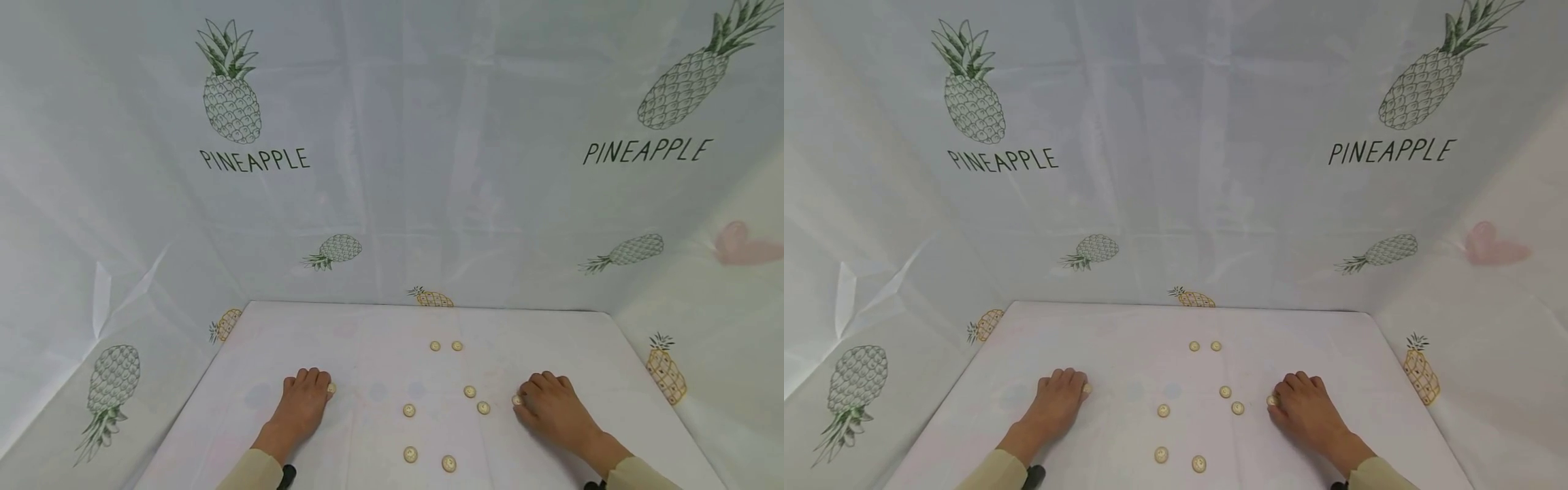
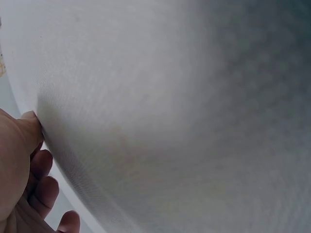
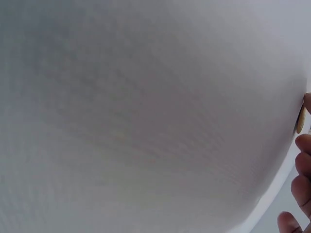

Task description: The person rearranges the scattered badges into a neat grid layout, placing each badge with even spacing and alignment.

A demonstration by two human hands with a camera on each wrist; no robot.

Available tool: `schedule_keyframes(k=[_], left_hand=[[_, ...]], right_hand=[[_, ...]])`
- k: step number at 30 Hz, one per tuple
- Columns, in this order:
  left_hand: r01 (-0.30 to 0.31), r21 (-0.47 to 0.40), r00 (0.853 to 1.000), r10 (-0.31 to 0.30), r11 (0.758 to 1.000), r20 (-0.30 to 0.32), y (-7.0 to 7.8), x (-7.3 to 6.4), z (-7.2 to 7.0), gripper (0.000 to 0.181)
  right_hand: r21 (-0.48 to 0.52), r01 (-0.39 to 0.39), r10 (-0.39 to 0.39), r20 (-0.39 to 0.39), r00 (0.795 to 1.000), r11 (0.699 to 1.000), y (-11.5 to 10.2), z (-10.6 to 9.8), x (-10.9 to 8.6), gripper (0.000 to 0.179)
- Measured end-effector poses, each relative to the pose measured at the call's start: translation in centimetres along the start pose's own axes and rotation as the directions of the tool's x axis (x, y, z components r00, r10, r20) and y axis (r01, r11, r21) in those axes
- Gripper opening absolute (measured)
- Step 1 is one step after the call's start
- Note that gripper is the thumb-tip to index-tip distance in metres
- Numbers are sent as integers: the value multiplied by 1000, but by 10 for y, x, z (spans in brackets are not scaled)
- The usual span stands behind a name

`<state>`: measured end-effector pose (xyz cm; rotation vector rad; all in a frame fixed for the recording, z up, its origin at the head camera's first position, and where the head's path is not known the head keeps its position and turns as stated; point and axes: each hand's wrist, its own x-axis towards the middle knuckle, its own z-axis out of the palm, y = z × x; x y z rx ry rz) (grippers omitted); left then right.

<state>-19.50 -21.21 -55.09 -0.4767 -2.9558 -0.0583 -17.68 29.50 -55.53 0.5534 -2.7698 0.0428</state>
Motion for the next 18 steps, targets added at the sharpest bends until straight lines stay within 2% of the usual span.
schedule_keyframes(k=[5,8,12,14,18], left_hand=[[13,-2,1000,-13,1000,12,0,1,2,21],[12,-6,1000,-12,1000,4,-1,2,4,22],[9,2,1000,-9,1000,-3,-3,3,7,23],[11,3,1000,-11,1000,0,-3,3,8,22],[15,-2,1000,-15,1000,6,-4,3,8,22]], right_hand=[[6,19,-19,-13,1000,1000,0,-1,1,12],[-23,68,-70,-69,995,997,2,1,1,16],[-56,130,-137,-150,979,990,6,4,0,25],[-54,136,-143,-161,977,989,7,5,0,27],[-34,105,-108,-131,985,994,5,6,1,27]])
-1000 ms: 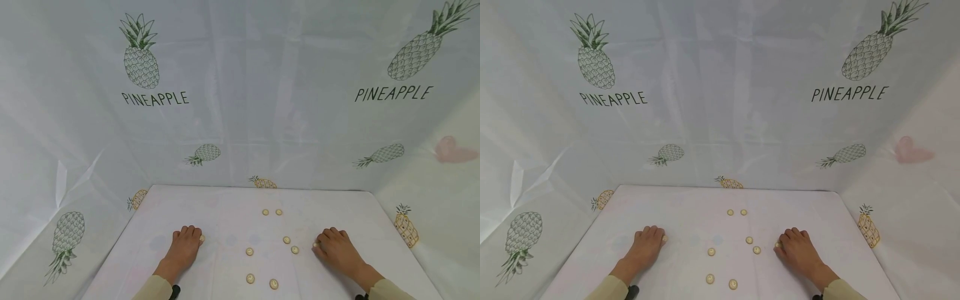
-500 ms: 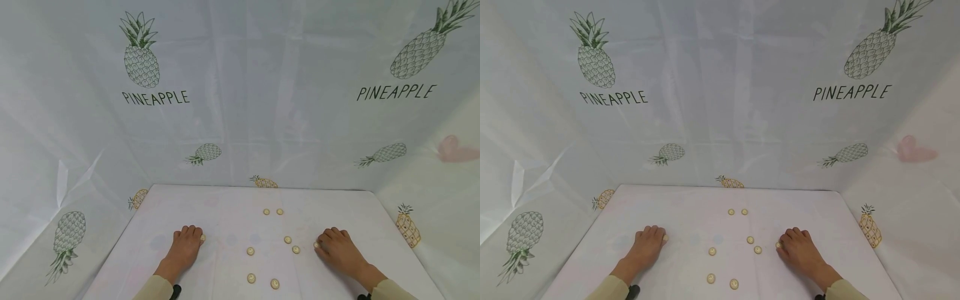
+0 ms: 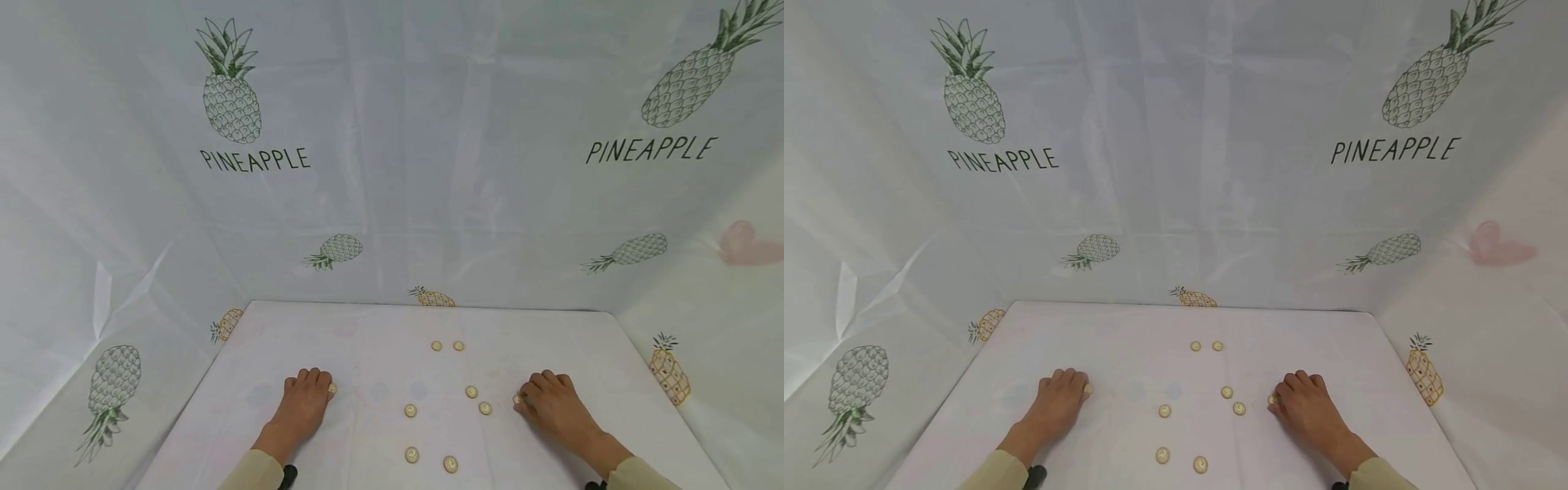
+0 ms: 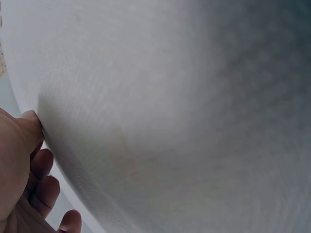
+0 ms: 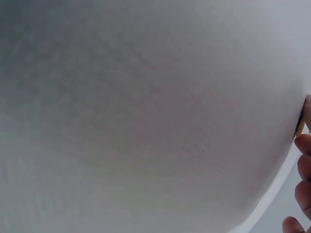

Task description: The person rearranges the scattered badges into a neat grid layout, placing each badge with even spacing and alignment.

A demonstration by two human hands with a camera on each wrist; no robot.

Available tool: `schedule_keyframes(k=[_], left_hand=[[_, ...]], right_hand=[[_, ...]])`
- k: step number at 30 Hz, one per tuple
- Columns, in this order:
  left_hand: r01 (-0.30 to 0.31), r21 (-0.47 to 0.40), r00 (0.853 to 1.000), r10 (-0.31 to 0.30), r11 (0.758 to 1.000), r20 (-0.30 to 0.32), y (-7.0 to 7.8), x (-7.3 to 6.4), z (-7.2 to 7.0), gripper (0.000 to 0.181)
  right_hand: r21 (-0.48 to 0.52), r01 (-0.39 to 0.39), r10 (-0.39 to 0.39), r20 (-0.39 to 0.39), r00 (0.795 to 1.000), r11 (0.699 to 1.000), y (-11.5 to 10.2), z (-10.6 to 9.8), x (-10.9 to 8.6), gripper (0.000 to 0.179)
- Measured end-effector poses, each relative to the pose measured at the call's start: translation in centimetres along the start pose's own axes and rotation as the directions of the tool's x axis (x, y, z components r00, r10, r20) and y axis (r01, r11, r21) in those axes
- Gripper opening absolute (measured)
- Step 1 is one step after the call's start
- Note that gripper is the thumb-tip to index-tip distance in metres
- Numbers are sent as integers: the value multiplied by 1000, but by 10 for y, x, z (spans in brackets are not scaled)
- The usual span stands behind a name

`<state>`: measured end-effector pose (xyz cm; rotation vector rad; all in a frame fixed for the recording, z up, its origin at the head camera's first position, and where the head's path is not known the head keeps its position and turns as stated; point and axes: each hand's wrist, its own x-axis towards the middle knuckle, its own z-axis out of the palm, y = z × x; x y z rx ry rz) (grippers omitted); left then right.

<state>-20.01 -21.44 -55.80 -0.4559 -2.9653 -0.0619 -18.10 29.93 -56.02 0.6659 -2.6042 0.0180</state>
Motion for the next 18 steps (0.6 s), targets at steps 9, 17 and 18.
schedule_keyframes(k=[9,17,18], left_hand=[[-8,-15,1000,8,1000,-1,1,-1,-6,21],[-12,-31,1000,12,999,-9,0,-2,-2,19],[-14,-33,1000,13,999,-11,0,-2,-2,19]], right_hand=[[71,-105,99,87,991,992,-6,-2,5,19],[-24,128,-130,-114,985,992,1,8,14,19],[-31,137,-140,-115,983,990,2,8,16,18]])
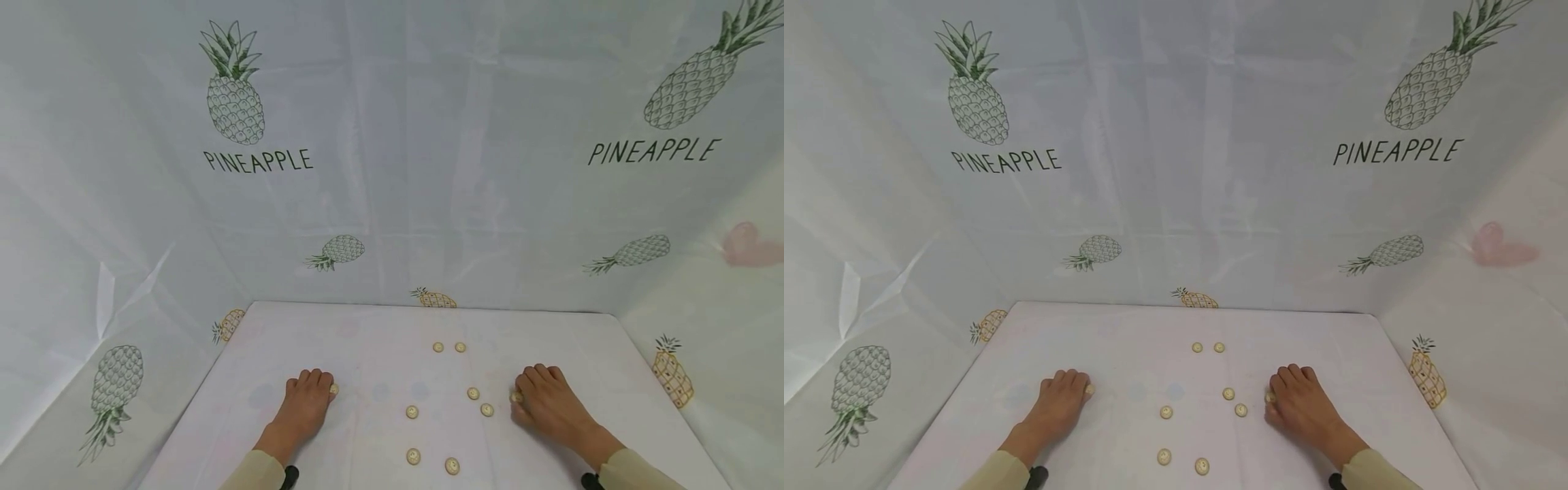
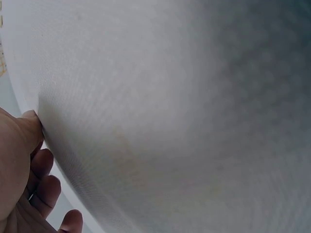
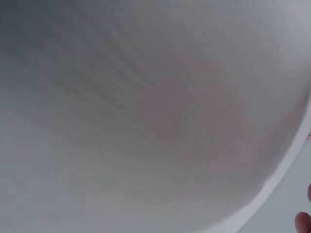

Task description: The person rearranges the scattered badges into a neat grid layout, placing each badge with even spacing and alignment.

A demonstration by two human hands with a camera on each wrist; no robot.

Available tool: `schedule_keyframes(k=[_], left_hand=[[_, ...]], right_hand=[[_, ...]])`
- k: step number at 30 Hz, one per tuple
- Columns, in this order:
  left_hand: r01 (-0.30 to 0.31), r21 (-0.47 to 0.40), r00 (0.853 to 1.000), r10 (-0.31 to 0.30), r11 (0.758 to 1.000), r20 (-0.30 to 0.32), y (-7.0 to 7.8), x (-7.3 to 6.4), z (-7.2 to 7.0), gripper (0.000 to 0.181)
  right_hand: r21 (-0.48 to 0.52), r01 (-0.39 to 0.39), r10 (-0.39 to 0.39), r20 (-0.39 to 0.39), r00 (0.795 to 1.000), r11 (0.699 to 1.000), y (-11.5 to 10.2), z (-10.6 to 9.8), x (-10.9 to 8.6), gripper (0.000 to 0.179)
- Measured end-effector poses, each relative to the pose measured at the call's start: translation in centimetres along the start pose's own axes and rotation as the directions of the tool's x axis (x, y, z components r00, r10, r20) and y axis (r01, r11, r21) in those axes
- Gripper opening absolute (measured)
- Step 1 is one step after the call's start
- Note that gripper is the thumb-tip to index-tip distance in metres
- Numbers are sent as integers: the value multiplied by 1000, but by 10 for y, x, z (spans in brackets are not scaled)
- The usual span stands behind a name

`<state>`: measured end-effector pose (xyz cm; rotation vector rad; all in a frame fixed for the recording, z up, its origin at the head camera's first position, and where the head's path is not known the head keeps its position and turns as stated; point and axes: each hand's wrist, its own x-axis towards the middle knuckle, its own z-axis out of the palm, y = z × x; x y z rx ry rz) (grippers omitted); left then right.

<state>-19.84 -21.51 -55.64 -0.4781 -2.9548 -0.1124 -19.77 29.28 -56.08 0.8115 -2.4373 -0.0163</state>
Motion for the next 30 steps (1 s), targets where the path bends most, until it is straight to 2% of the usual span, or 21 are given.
schedule_keyframes(k=[12,19,30], left_hand=[[8,-7,1000,-8,1000,-1,-1,2,2,19],[20,-23,1000,-20,1000,-5,1,2,1,19],[30,-21,1000,-30,999,-8,-2,2,7,21]], right_hand=[[-43,16,-13,83,996,999,0,9,34,21],[-40,28,-25,81,996,999,-2,19,62,23],[-14,6,-4,158,987,1000,-13,38,106,25]])
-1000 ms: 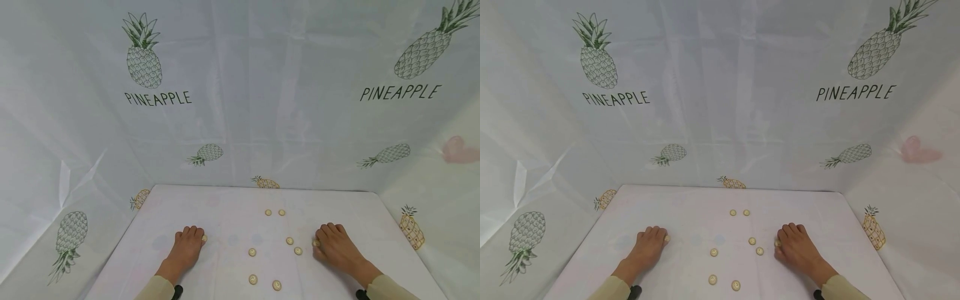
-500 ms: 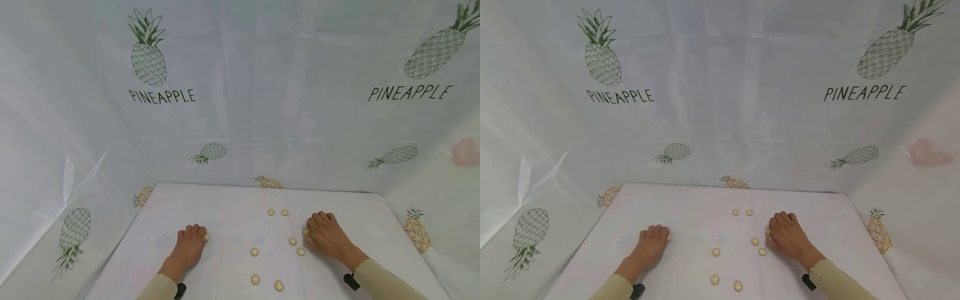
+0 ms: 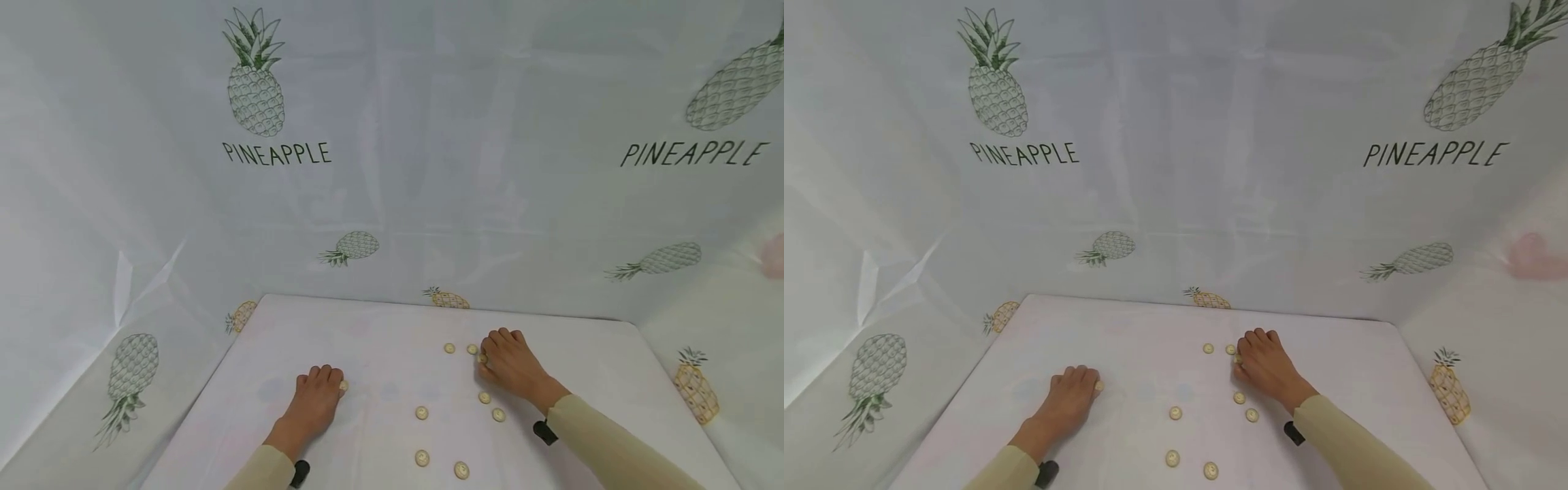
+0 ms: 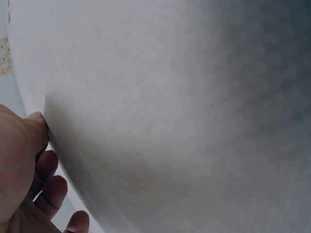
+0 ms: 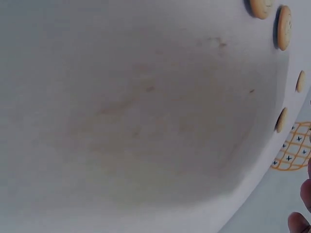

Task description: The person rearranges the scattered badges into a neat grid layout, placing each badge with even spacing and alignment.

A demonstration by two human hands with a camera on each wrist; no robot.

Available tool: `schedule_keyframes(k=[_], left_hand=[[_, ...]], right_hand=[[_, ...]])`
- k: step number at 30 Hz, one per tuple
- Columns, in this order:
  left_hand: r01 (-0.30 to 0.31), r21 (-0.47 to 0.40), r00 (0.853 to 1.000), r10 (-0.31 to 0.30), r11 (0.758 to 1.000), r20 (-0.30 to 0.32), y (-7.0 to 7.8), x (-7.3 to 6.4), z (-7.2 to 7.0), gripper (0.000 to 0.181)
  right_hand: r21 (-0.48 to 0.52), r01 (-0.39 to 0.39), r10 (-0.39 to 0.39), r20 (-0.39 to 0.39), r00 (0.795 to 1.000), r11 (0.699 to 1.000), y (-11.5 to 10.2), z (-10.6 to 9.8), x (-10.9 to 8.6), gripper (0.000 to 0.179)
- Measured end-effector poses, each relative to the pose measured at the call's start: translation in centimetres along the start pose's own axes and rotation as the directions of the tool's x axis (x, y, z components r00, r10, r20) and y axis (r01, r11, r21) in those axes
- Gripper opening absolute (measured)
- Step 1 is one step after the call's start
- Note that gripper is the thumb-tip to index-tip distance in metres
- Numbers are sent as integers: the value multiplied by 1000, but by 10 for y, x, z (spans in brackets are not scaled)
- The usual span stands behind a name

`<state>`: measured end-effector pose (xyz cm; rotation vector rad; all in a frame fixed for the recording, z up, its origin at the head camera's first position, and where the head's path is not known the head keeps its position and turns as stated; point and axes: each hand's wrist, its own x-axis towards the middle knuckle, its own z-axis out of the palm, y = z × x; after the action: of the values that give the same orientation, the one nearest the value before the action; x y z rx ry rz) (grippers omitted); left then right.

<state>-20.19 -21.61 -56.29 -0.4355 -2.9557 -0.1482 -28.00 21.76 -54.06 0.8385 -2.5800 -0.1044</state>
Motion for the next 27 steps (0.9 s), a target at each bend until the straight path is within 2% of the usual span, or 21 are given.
schedule_keyframes(k=[7,15,24,27], left_hand=[[-6,-11,1000,6,1000,15,-1,1,0,20],[-5,-23,1000,5,1000,14,4,1,-8,20],[-9,-18,1000,9,1000,15,4,0,-9,19],[-12,-12,1000,12,1000,7,3,0,-7,19]], right_hand=[[49,8,-8,5,1000,999,-13,8,29,26],[81,38,-39,5,999,996,-40,18,63,26],[182,-39,8,163,987,983,-63,27,92,24],[207,-59,20,188,982,976,-69,29,97,22]])
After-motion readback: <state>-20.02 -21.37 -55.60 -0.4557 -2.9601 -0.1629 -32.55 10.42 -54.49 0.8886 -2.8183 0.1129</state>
